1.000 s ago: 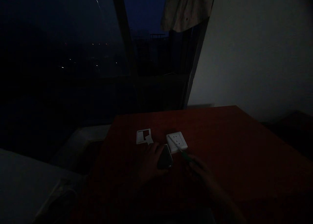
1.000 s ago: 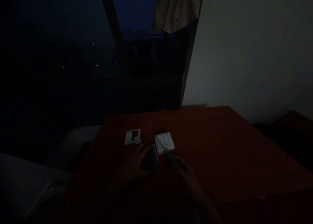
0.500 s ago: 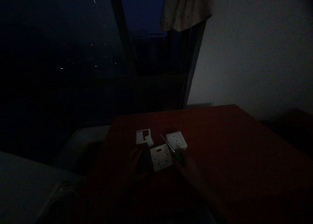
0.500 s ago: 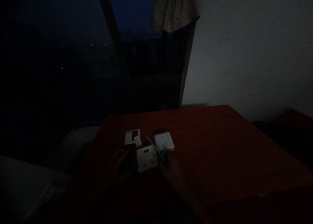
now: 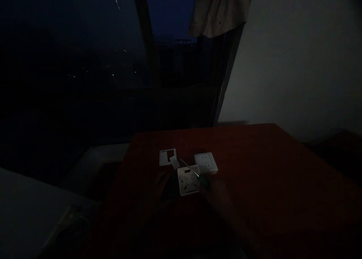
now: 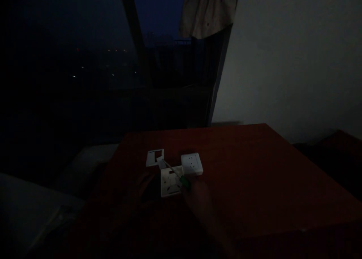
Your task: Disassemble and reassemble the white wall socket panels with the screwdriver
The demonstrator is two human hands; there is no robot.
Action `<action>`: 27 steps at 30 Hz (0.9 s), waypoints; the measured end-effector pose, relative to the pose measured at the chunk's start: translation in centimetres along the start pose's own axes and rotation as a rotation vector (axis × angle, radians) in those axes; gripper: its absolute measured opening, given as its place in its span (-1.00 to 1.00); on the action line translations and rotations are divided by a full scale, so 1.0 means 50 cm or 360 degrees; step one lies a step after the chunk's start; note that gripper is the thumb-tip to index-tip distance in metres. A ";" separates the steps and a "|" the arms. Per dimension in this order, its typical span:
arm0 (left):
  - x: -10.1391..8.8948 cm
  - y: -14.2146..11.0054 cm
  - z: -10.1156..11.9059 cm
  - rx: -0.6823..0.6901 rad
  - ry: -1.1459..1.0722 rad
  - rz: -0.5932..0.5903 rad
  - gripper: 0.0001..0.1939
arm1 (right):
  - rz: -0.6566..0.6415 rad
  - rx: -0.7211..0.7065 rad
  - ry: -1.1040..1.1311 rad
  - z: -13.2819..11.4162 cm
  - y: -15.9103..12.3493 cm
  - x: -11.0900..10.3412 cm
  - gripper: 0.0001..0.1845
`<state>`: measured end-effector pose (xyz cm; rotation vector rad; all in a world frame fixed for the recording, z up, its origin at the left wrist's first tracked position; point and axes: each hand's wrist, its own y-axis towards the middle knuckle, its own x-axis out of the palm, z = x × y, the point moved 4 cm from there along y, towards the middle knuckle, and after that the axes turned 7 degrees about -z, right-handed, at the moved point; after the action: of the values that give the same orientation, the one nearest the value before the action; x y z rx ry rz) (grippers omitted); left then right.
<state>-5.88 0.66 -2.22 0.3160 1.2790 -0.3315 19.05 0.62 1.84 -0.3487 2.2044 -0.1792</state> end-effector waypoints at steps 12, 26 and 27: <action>-0.038 0.053 0.071 -0.0128 -0.0377 -0.0003 0.25 | 0.0136 -0.0098 0.0148 -0.002 -0.005 -0.018 -0.62; -0.126 0.100 -0.061 -0.0429 -0.0569 0.0498 -0.21 | 0.0102 -0.0086 0.0342 0.023 -0.014 0.000 -0.61; -0.138 0.102 -0.097 -0.0506 -0.0526 0.0546 -0.27 | 0.0082 -0.0063 0.0357 0.033 -0.017 0.005 -0.59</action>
<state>-9.79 7.75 3.42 0.1933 0.9130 0.1113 20.36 -0.29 0.85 -0.3056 2.4384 -0.1527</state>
